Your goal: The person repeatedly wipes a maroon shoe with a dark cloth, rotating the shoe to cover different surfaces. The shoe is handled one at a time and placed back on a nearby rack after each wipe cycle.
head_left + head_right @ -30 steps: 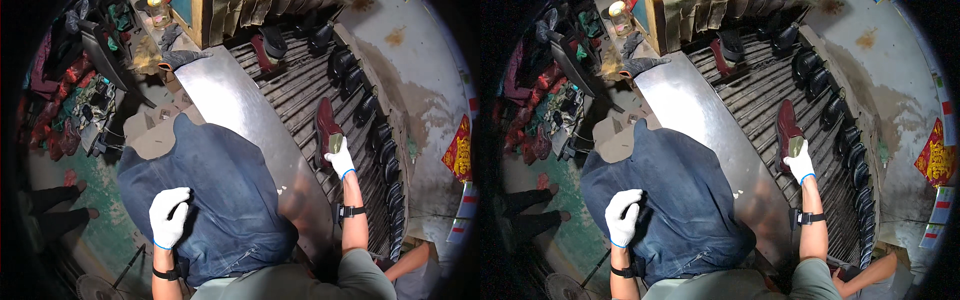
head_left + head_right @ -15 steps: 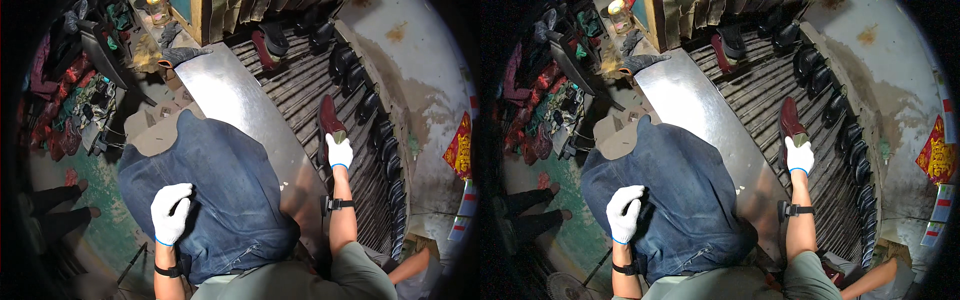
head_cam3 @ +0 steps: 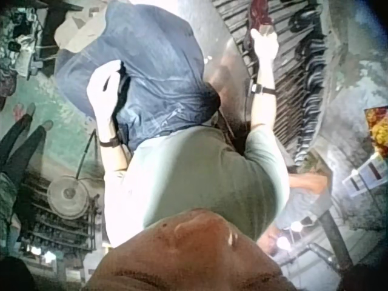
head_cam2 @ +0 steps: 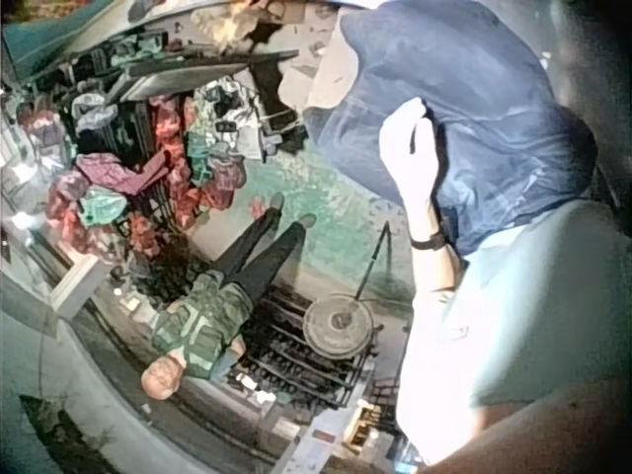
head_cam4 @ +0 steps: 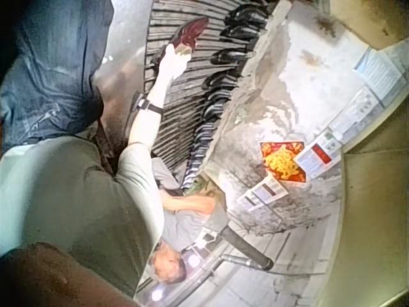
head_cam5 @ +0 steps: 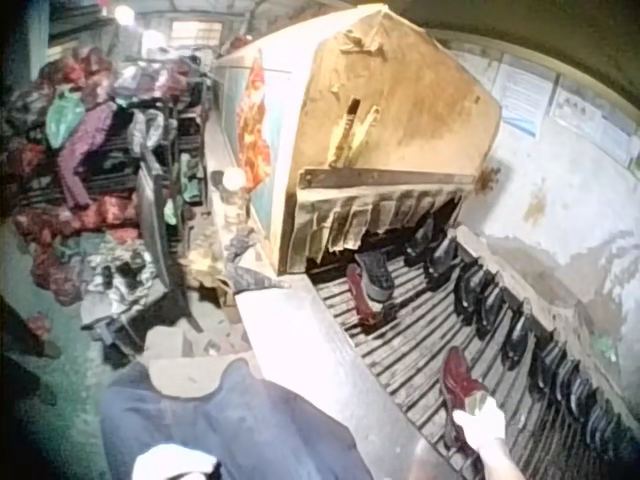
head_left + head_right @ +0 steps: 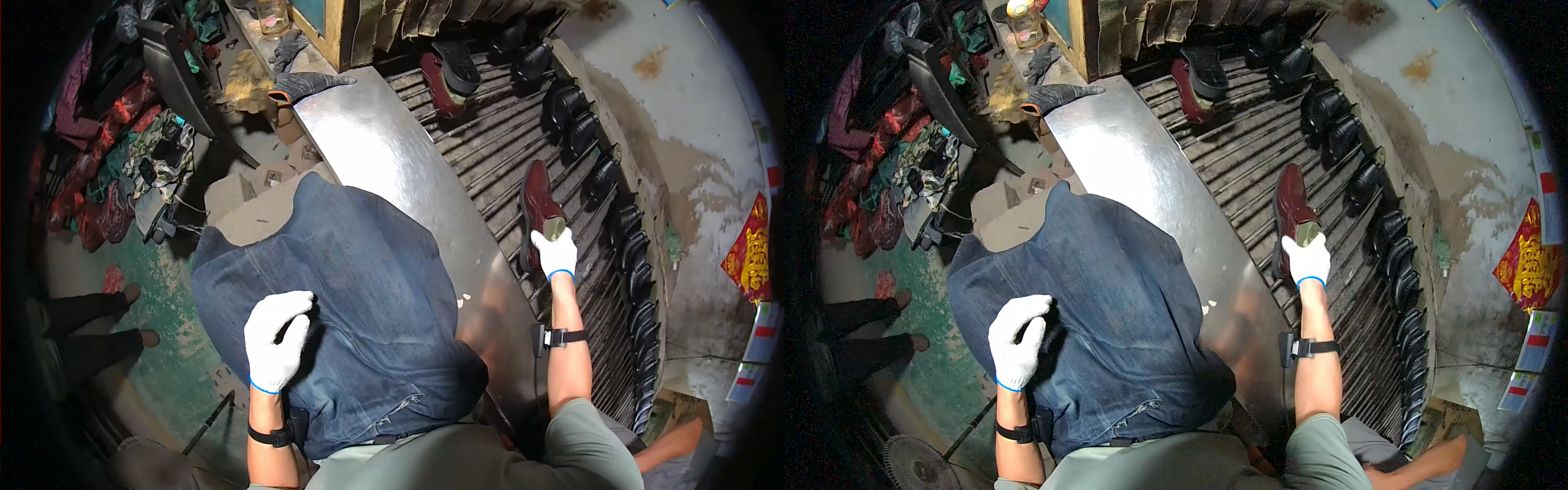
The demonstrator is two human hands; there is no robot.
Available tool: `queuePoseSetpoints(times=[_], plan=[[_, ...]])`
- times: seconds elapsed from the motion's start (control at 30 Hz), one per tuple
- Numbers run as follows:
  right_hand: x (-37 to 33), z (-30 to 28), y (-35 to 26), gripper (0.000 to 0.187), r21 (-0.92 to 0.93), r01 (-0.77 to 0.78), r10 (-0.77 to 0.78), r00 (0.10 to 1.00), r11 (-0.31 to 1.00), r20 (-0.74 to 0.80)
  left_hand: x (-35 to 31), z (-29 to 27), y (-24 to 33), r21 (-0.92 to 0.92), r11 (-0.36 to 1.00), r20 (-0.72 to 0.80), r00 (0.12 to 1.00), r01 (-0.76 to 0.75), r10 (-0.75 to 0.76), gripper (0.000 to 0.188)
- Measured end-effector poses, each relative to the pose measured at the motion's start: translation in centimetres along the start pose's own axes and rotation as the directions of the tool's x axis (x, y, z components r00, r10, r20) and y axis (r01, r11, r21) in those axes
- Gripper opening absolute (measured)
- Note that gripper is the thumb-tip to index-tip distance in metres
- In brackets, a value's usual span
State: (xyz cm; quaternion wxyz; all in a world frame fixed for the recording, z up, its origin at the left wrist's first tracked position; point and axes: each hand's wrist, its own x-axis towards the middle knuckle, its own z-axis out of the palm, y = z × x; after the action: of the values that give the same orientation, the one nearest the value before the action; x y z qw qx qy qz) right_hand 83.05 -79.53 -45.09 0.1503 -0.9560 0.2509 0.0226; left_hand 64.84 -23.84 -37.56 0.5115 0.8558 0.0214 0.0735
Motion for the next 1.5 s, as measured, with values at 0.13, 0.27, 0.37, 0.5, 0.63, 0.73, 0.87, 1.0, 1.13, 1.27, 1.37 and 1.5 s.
queuePoseSetpoints(times=[0.13, 0.27, 0.37, 0.5, 0.63, 0.73, 0.87, 1.0, 1.13, 1.27, 1.37, 1.5], plan=[[1.1, -1.0, -2.5, 0.094, -0.19, -0.154, 0.138, 0.986, 0.97, -0.096, 0.0, 0.0, 0.2, 0.033, 0.999, 0.014, 1.0, 0.003, -0.004, 0.022], [3.1, -2.2, -0.2, 0.079, -0.137, -0.024, 0.041, 0.992, 0.99, 0.122, 0.0, 0.2, -0.3, 0.021, 1.0, -0.012, 1.0, -0.011, 0.012, 0.022], [2.9, -1.5, 2.3, 0.067, 0.065, 0.083, -0.092, 0.982, 0.994, 0.165, 0.2, 0.3, -0.1, -0.001, 1.0, -0.017, 1.0, 0.011, -0.011, 0.021], [2.3, -1.0, 4.6, 0.082, 0.281, 0.128, -0.18, 0.969, 0.951, 0.169, 0.2, 0.2, 0.0, 0.016, 1.0, -0.014, 1.0, -0.008, 0.008, 0.021], [1.4, -1.0, 0.7, 0.087, -0.063, 0.045, -0.041, 0.997, 0.997, 0.06, 0.2, 0.2, 0.1, 0.025, 1.0, -0.002, 1.0, -0.007, 0.007, 0.021], [-1.1, -1.7, -5.0, 0.096, -0.228, -0.146, 0.131, 0.988, 0.963, -0.08, 0.2, 0.2, -0.1, 0.028, 1.0, 0.0, 1.0, -0.007, 0.007, 0.021], [0.6, -1.0, 0.0, 0.092, -0.02, 0.006, -0.006, 0.999, 1.0, 0.043, 0.2, 0.2, -0.1, 0.013, 1.0, -0.013, 1.0, -0.006, 0.006, 0.021], [1.7, -2.0, 3.1, 0.094, 0.108, 0.115, -0.134, 0.972, 0.988, 0.191, 0.1, 0.1, -0.3, 0.006, 1.0, -0.019, 1.0, -0.006, 0.006, 0.021], [0.8, -1.6, -2.4, 0.095, -0.22, -0.1, 0.107, 0.994, 0.97, 0.017, 0.4, 0.2, -0.3, 0.011, 1.0, -0.006, 1.0, -0.013, 0.013, 0.022], [0.0, -1.0, -3.4, 0.092, -0.187, -0.172, 0.157, 0.983, 0.967, -0.093, 0.5, 0.1, -0.1, 0.021, 0.999, -0.006, 1.0, -0.028, 0.028, 0.022], [2.6, -1.1, 4.4, 0.082, 0.194, 0.056, -0.088, 0.983, 0.979, 0.159, 0.6, 0.0, 0.1, 0.012, 1.0, 0.002, 1.0, -0.013, 0.013, 0.024], [4.4, -2.7, 6.4, 0.088, 0.532, -0.17, 0.05, 0.971, 0.83, 0.233, 0.9, 0.0, -0.1, 0.021, 0.999, -0.019, 0.999, -0.047, 0.048, 0.023]])
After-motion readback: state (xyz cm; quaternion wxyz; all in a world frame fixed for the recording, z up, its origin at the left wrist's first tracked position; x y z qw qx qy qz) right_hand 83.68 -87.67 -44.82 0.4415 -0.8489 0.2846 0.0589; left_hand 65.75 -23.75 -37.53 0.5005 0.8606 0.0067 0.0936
